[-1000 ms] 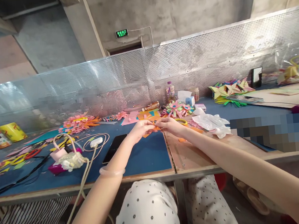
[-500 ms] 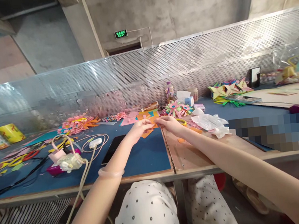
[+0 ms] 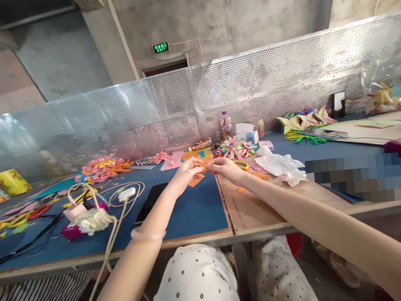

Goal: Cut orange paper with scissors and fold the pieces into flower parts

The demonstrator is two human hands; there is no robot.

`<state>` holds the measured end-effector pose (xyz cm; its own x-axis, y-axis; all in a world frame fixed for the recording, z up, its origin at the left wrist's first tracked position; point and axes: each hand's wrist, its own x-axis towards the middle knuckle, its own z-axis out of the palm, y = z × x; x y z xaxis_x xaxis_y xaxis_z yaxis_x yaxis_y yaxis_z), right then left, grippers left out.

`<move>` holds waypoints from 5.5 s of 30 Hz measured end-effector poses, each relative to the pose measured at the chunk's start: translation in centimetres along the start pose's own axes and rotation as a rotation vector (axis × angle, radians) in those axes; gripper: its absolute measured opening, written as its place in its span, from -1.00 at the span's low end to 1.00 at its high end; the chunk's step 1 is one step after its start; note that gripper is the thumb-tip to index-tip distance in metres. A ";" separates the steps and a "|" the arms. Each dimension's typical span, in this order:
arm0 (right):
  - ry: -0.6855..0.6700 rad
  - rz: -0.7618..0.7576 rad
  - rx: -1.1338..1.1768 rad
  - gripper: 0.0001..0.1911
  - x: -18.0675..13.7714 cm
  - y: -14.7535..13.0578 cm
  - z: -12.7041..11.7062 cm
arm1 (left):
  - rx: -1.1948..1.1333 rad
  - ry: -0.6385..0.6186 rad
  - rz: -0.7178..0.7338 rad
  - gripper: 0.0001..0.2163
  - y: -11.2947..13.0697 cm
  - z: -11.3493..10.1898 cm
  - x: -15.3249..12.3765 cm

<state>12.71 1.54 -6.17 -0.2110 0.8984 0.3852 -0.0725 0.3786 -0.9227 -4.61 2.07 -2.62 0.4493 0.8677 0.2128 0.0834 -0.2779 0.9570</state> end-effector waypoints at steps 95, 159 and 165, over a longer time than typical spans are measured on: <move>0.003 -0.084 -0.227 -0.66 -0.4 -0.6 0.0 | 0.230 0.044 0.035 -0.76 -0.2 -0.2 0.1; 0.186 -0.430 -0.535 -0.81 -0.5 -1.3 0.3 | 0.256 0.147 0.080 -0.83 0.6 0.3 -0.2; 0.176 -0.408 -0.543 -0.79 -0.3 -1.2 0.3 | 0.279 0.133 0.088 -0.83 0.5 0.2 -0.2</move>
<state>12.61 0.73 -5.18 -0.1067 0.6659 0.7383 0.3942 0.7101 -0.5835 -4.45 1.64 -2.19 0.3473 0.8762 0.3342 0.2984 -0.4412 0.8464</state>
